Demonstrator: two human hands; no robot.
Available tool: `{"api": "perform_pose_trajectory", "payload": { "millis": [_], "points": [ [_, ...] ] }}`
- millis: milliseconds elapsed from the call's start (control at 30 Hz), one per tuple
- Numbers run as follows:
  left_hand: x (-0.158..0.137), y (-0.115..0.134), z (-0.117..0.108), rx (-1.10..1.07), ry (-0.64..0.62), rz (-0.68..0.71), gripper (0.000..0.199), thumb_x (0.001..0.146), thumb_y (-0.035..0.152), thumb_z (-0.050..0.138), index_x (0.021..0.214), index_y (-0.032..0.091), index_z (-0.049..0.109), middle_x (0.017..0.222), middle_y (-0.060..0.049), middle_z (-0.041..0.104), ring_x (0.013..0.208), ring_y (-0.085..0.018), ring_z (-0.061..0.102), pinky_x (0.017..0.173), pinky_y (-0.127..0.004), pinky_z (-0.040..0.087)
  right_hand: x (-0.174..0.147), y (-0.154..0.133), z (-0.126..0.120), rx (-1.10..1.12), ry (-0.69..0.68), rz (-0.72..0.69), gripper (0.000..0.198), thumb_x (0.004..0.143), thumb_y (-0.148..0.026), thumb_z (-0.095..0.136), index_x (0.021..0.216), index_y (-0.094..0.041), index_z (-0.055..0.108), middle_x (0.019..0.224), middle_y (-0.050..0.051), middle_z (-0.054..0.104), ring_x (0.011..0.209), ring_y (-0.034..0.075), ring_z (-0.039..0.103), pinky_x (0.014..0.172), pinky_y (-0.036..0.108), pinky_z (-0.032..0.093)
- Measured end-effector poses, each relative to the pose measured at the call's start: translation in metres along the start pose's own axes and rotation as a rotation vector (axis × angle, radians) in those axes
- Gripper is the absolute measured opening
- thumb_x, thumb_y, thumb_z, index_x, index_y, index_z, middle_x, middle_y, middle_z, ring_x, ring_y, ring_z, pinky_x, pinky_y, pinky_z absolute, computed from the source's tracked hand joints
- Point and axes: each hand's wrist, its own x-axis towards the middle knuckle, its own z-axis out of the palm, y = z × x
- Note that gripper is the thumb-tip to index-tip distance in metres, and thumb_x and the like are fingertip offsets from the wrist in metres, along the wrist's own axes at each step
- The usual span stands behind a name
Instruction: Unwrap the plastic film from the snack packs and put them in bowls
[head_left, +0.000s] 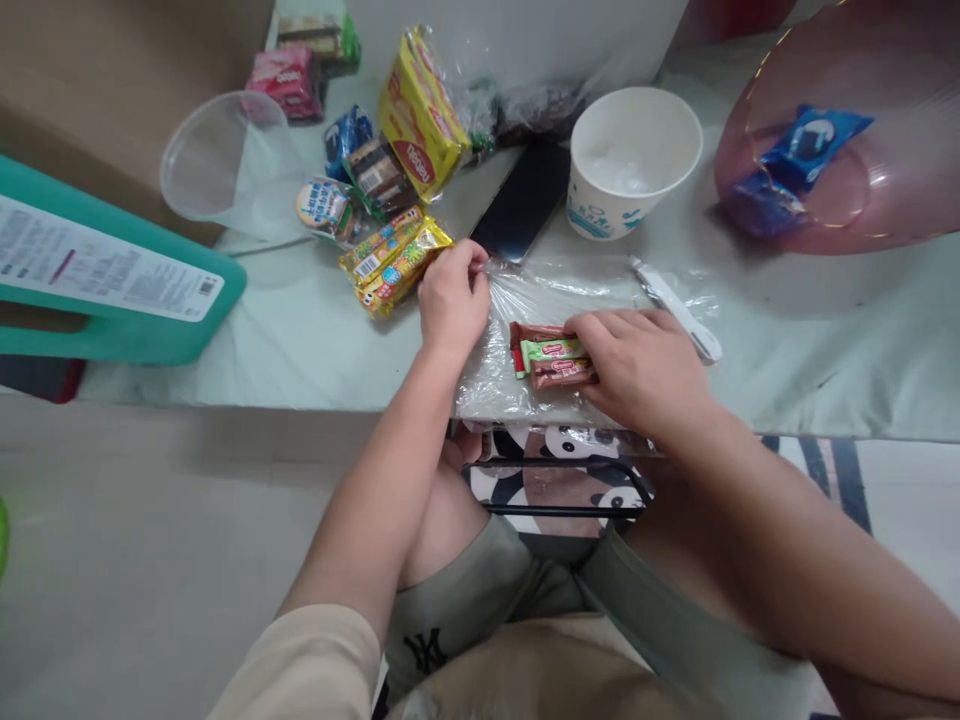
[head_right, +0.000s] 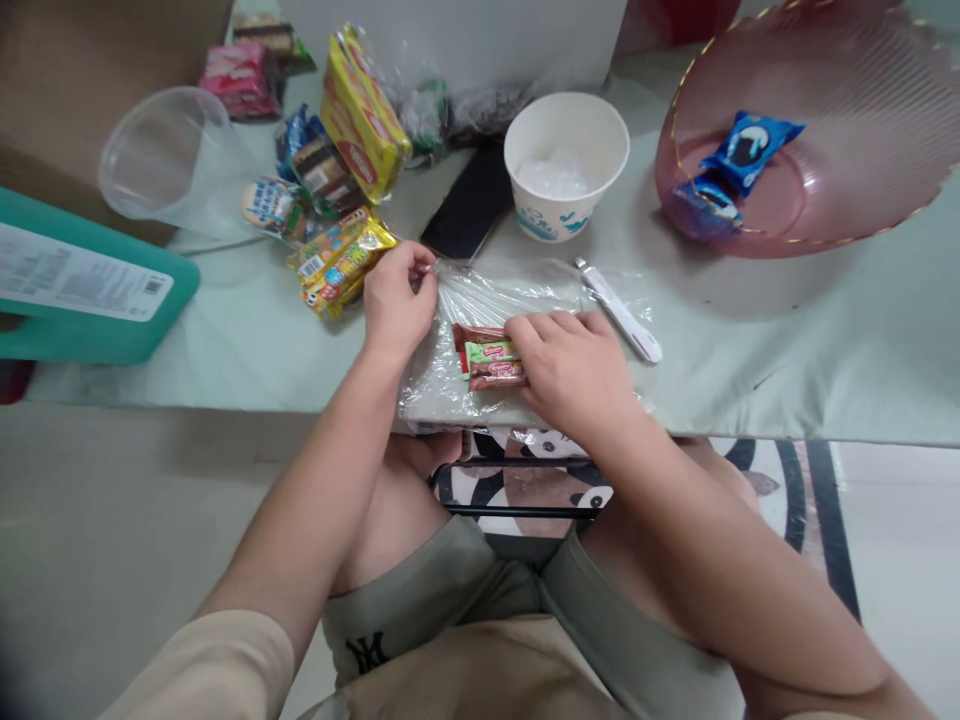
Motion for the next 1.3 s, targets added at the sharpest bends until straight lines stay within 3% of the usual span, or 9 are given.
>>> {"api": "perform_pose_trajectory", "payload": {
  "millis": [167,333,533,767,900,1100,1233,1300],
  "points": [
    [0.000,0.000,-0.001,0.016,0.002,-0.002,0.017,0.082,0.008,0.057,0.087,0.023,0.064,0.090,-0.003,0.072,0.088,-0.022,0.068,0.089,-0.040,0.054,-0.001,-0.005,-0.003,-0.042,-0.033,0.042,0.030,0.088,-0.029,0.059,0.116,-0.019,0.063,0.115,0.014,0.071,0.098,0.031,0.064,0.076,0.039,0.035],
    [0.001,-0.003,-0.001,-0.004,0.010,0.000,0.017,0.081,0.008,0.056,0.086,0.024,0.063,0.089,-0.003,0.071,0.088,-0.022,0.067,0.088,-0.040,0.053,0.000,0.000,-0.002,0.153,0.001,0.064,0.033,0.081,-0.026,0.057,0.113,-0.019,0.063,0.109,0.013,0.074,0.097,0.031,0.065,0.078,0.039,0.039],
    [0.003,-0.004,-0.002,0.024,0.019,0.038,0.014,0.081,0.011,0.057,0.083,0.024,0.061,0.084,-0.004,0.070,0.080,-0.021,0.064,0.081,-0.037,0.051,0.005,0.017,-0.012,0.428,0.082,0.304,0.039,0.084,-0.032,0.053,0.120,-0.020,0.063,0.104,0.013,0.075,0.086,0.030,0.066,0.067,0.034,0.039],
    [0.004,-0.003,-0.001,0.050,-0.004,0.020,0.014,0.080,0.011,0.057,0.085,0.023,0.062,0.085,-0.004,0.068,0.081,-0.022,0.064,0.081,-0.037,0.050,0.006,0.007,-0.006,0.251,0.018,0.159,0.036,0.080,-0.023,0.058,0.115,-0.020,0.061,0.107,0.013,0.075,0.094,0.031,0.066,0.074,0.036,0.038],
    [0.003,-0.003,-0.001,0.036,0.004,0.019,0.014,0.080,0.011,0.058,0.086,0.023,0.063,0.086,-0.003,0.069,0.082,-0.020,0.064,0.083,-0.036,0.051,0.008,-0.001,-0.001,0.126,-0.035,0.166,0.027,0.081,-0.018,0.054,0.108,-0.019,0.060,0.106,0.012,0.074,0.091,0.029,0.064,0.076,0.037,0.036],
    [0.003,-0.004,-0.002,0.023,0.007,0.033,0.015,0.081,0.009,0.058,0.084,0.023,0.063,0.086,-0.002,0.068,0.082,-0.020,0.063,0.084,-0.036,0.051,0.014,0.003,-0.005,0.108,-0.076,0.183,0.025,0.083,-0.018,0.054,0.107,-0.019,0.061,0.100,0.014,0.075,0.086,0.028,0.064,0.071,0.036,0.037],
    [0.003,-0.003,-0.002,0.024,0.000,0.025,0.015,0.080,0.009,0.058,0.085,0.023,0.063,0.085,-0.002,0.067,0.081,-0.020,0.063,0.083,-0.036,0.051,0.014,0.015,-0.011,0.401,-0.145,0.289,0.032,0.081,-0.026,0.059,0.113,-0.019,0.064,0.101,0.012,0.075,0.081,0.026,0.065,0.066,0.033,0.041],
    [0.004,-0.003,-0.002,0.031,-0.003,0.026,0.016,0.080,0.008,0.058,0.084,0.023,0.063,0.084,-0.002,0.067,0.080,-0.020,0.062,0.082,-0.036,0.050,0.013,0.024,-0.010,0.621,-0.058,0.328,0.035,0.080,-0.030,0.062,0.114,-0.020,0.065,0.101,0.010,0.075,0.084,0.026,0.066,0.070,0.034,0.046]
  ]
}}
